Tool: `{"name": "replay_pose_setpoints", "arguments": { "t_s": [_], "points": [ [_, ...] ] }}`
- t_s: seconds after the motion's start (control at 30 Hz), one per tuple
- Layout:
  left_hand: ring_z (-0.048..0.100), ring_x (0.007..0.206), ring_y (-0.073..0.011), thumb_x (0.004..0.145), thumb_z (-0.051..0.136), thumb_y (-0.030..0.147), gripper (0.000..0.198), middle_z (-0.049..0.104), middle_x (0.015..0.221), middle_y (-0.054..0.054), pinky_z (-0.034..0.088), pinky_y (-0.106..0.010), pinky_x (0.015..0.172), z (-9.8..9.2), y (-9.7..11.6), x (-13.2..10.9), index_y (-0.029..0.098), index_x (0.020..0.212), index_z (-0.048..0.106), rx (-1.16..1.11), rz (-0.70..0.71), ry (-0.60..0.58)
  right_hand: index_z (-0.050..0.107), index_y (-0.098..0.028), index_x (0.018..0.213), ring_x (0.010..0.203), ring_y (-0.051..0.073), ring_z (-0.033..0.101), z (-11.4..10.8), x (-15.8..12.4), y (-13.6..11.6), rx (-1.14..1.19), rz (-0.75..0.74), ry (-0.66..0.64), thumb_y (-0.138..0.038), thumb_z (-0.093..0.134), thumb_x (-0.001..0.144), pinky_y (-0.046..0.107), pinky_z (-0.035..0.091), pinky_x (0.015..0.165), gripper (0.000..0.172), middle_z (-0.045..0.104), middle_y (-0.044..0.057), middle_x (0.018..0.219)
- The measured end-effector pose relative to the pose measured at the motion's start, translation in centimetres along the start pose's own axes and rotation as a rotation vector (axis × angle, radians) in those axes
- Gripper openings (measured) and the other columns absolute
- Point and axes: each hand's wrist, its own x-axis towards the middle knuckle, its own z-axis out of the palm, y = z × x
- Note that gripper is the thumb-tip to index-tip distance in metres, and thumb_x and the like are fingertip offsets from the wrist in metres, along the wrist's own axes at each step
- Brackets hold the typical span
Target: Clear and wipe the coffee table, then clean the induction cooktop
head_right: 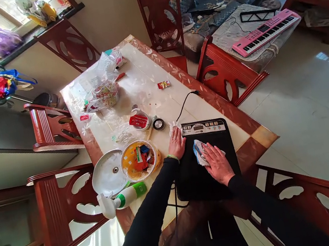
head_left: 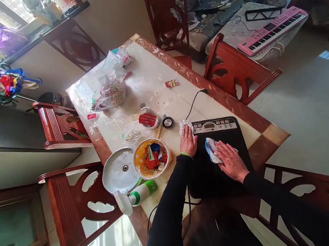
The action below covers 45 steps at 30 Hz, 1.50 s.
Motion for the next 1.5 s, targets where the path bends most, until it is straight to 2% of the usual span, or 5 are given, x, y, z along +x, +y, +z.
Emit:
{"name": "replay_pose_setpoints", "arguments": {
  "t_s": [0.5, 0.7, 0.97, 1.23, 1.5],
  "points": [
    [0.034, 0.161, -0.0315, 0.097, 0.048, 0.016, 0.058, 0.045, 0.168, -0.017, 0.031, -0.057, 0.131, 2.1, 5.5, 1.9, 0.013, 0.155, 0.054, 0.093, 0.016, -0.067, 0.046, -0.021, 0.162, 0.164, 0.031, 0.024, 0.2, 0.0, 0.1, 0.004, -0.011, 0.017, -0.016, 0.055, 0.090, 0.056, 0.023, 0.133, 0.073, 0.034, 0.009, 0.175],
    [0.059, 0.142, -0.0289, 0.092, 0.061, 0.015, 0.023, 0.074, 0.136, -0.011, 0.040, -0.051, 0.127, -0.9, 4.7, 3.1, 0.023, 0.105, 0.078, -0.560, -0.275, -0.018, 0.056, -0.021, 0.156, 0.162, 0.033, 0.031, -1.3, 0.4, 0.3, 0.096, 0.011, -0.048, -0.027, 0.060, 0.096, 0.060, 0.029, 0.131, 0.060, 0.040, 0.011, 0.172],
    [0.076, 0.108, -0.0299, 0.098, 0.054, 0.049, 0.039, 0.078, 0.116, -0.013, 0.063, -0.052, 0.097, -5.6, 4.1, 2.3, 0.018, 0.116, 0.070, -1.053, -0.473, -0.010, 0.075, -0.029, 0.124, 0.154, 0.030, 0.045, -7.5, 5.4, 0.2, 0.865, 0.437, 0.268, -0.052, 0.063, 0.098, 0.055, 0.032, 0.131, 0.037, 0.056, 0.007, 0.160],
    [0.077, 0.099, -0.0272, 0.079, 0.078, 0.036, 0.031, 0.080, 0.110, -0.010, 0.066, -0.043, 0.084, -6.8, 6.7, 0.7, 0.021, 0.105, 0.073, -1.501, -0.648, -0.277, 0.068, -0.022, 0.117, 0.108, 0.026, 0.076, -7.6, 11.8, 0.7, 1.909, 0.734, -0.277, -0.063, 0.058, 0.100, 0.043, 0.065, 0.094, 0.046, 0.080, 0.010, 0.108],
    [0.073, 0.116, -0.0286, 0.095, 0.064, 0.039, 0.032, 0.078, 0.120, -0.012, 0.059, -0.048, 0.104, -3.0, 7.7, 0.2, 0.020, 0.118, 0.075, -0.925, -0.592, 0.045, 0.071, -0.022, 0.105, 0.092, 0.024, 0.076, -6.4, 13.2, 4.4, 1.547, 0.769, -0.082, -0.047, 0.071, 0.094, 0.040, 0.067, 0.084, 0.027, 0.079, 0.008, 0.103]
  ]
}}
